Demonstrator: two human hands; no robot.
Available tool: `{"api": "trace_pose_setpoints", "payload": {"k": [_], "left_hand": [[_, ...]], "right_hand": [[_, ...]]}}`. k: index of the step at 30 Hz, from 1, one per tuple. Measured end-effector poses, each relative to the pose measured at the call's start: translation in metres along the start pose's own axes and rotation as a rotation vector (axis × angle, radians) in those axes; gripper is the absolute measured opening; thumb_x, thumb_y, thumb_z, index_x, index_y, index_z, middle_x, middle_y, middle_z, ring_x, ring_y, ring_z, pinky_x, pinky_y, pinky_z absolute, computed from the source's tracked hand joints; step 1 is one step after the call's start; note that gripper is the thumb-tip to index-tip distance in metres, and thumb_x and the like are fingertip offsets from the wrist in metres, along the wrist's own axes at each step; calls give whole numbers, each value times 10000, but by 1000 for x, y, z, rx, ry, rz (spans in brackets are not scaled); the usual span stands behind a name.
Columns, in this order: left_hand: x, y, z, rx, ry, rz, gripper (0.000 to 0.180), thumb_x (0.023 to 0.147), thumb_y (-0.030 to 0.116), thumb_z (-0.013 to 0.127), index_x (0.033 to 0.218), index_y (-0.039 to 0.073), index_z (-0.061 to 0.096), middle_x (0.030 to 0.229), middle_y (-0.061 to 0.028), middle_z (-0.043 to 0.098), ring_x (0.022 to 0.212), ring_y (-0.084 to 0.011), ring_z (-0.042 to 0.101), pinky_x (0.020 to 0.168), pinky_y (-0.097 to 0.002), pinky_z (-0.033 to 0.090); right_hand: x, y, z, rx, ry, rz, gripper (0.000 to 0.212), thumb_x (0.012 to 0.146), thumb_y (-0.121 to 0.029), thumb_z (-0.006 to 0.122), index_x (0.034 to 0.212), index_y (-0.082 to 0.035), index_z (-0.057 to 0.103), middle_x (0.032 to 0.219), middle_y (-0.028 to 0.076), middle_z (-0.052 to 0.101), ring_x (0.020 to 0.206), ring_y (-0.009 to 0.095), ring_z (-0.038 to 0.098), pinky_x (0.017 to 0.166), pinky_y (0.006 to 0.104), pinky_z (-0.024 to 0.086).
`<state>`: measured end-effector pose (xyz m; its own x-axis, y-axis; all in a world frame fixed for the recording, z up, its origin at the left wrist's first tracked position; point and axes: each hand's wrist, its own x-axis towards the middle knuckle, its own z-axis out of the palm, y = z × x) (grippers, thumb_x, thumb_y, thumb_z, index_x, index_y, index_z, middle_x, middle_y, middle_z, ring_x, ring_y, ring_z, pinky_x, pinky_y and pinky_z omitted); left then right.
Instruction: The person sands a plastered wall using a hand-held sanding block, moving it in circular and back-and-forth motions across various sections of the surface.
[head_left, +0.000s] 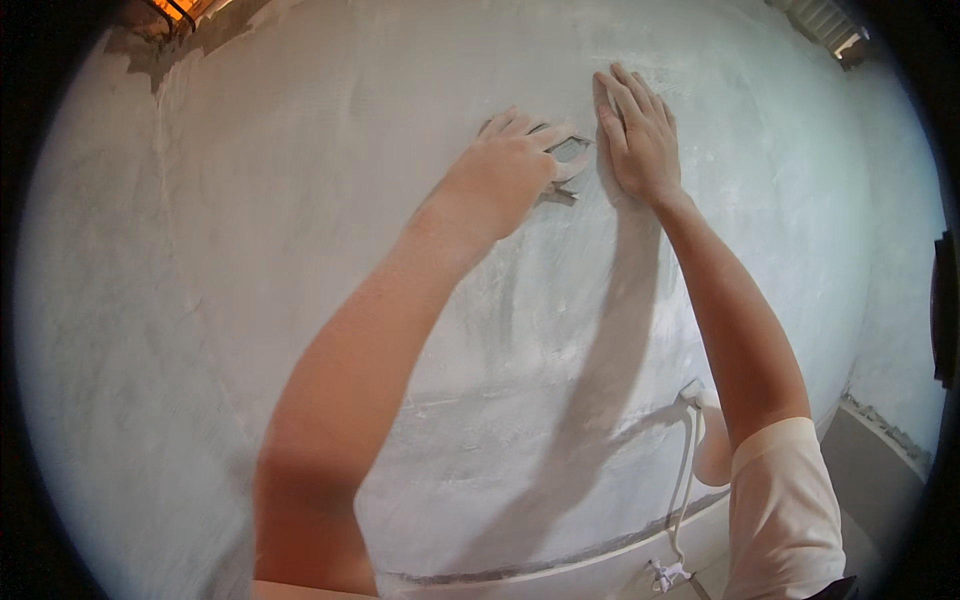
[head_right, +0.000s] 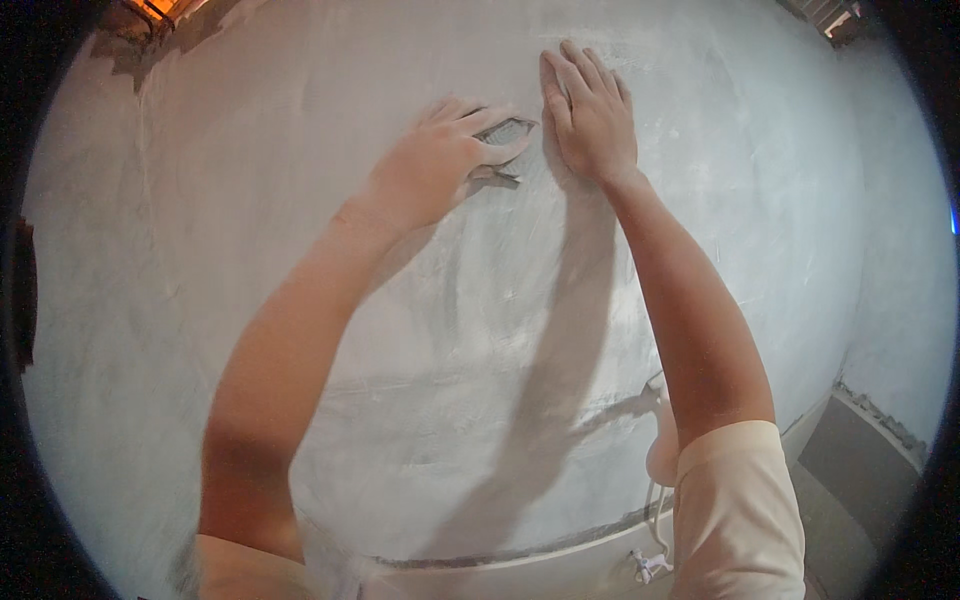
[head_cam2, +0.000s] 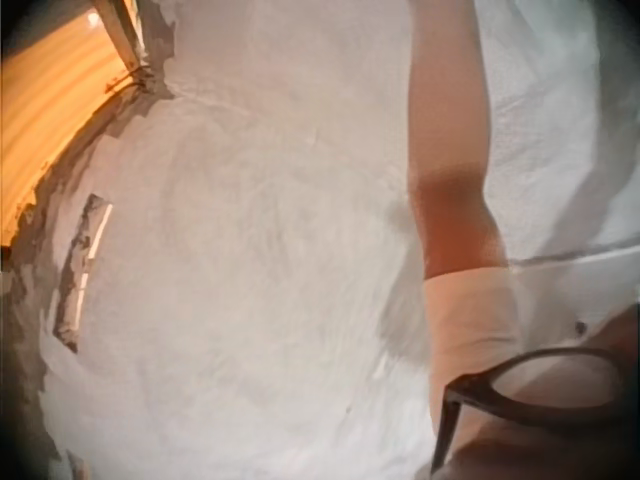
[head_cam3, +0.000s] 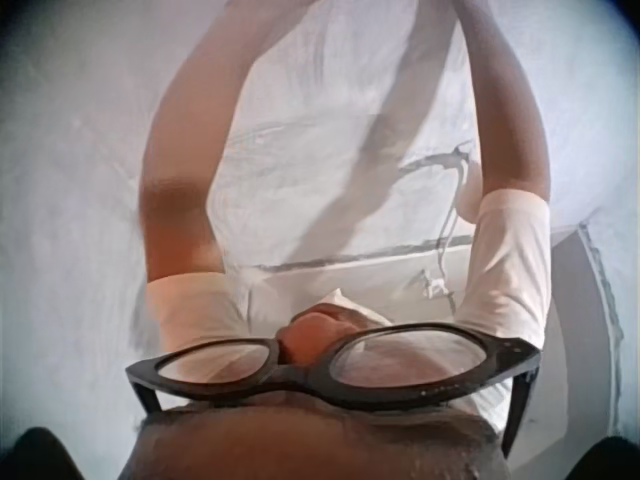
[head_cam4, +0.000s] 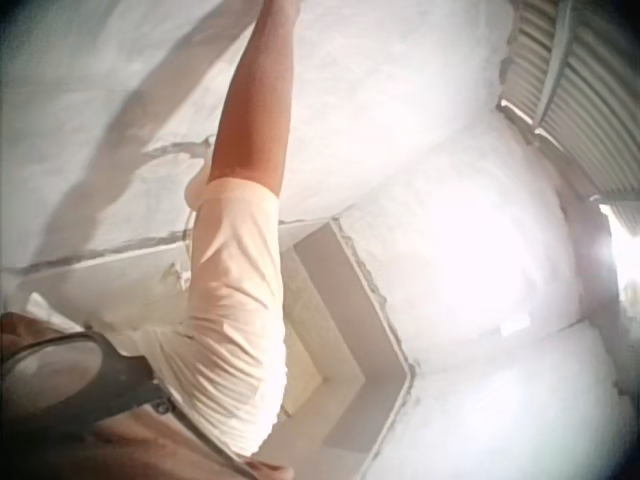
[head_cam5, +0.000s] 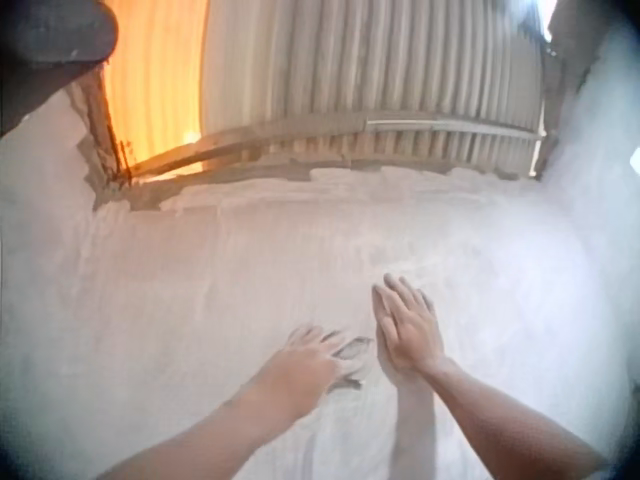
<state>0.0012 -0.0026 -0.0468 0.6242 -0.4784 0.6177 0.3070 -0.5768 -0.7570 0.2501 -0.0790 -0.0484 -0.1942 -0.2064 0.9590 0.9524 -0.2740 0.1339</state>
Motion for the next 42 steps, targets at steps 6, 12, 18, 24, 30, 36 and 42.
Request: {"api": "trace_pose_setpoints", "payload": {"k": [6, 12, 18, 24, 30, 36, 42], "left_hand": [[-48, -45, -49, 97, -241, 93, 383, 952, 221, 744, 1326, 139, 722, 1556, -63, 574, 1349, -345, 571, 1137, -461, 497], [-68, -46, -72, 4, -163, -147, 339, 943, 148, 743, 1279, 124, 779, 1590, -82, 568, 1302, -365, 567, 1120, -489, 484], [43, 2, 6, 22, -128, 36, 321, 992, 234, 710, 1295, 142, 763, 1552, -78, 594, 1301, -357, 580, 1098, -481, 491], [-22, -35, -57, 15, -205, 7, 370, 974, 271, 722, 1322, 151, 753, 1537, -79, 611, 1273, -364, 594, 1116, -468, 483], [-52, -53, -60, -69, -142, -78, 401, 951, 234, 732, 1336, 125, 760, 1553, -89, 606, 1208, -363, 597, 1092, -487, 468], [41, 13, 17, -56, 7, 86, 391, 963, 220, 734, 1350, 170, 753, 1524, -99, 621, 1281, -362, 590, 1161, -487, 445], [-23, -9, -44, 48, -189, -168, 392, 995, 203, 700, 1383, 164, 736, 1486, -142, 635, 1331, -375, 589, 1171, -473, 436]], "right_hand": [[-10, 0, -5, -20, -27, -13, 515, 1126, -376, 451, 1590, -163, 514, 1701, 88, 444, 1600, 315, 346, 1314, 531, 229], [9, -30, -5, -32, 43, 8, 510, 1095, -390, 495, 1531, -132, 554, 1658, 106, 485, 1567, 329, 388, 1294, 534, 258], [2, 3, -10, 119, 16, -15, 435, 1083, -250, 517, 1504, -161, 587, 1620, 97, 527, 1518, 325, 452, 1247, 502, 335], [-1, 10, -11, 69, 55, -42, 402, 1098, -228, 501, 1475, -136, 607, 1596, 98, 548, 1487, 336, 480, 1239, 495, 354], [6, -27, -6, 56, 44, 26, 367, 1087, -284, 537, 1396, -128, 657, 1504, 96, 601, 1426, 336, 522, 1214, 517, 375], [2, 7, -13, 82, 30, -94, 367, 1101, -219, 517, 1440, -152, 640, 1573, 80, 577, 1431, 336, 510, 1219, 478, 366], [2, 9, -8, 77, 64, -43, 365, 1114, -196, 491, 1435, -145, 657, 1571, 81, 588, 1430, 331, 521, 1237, 466, 372]]}}
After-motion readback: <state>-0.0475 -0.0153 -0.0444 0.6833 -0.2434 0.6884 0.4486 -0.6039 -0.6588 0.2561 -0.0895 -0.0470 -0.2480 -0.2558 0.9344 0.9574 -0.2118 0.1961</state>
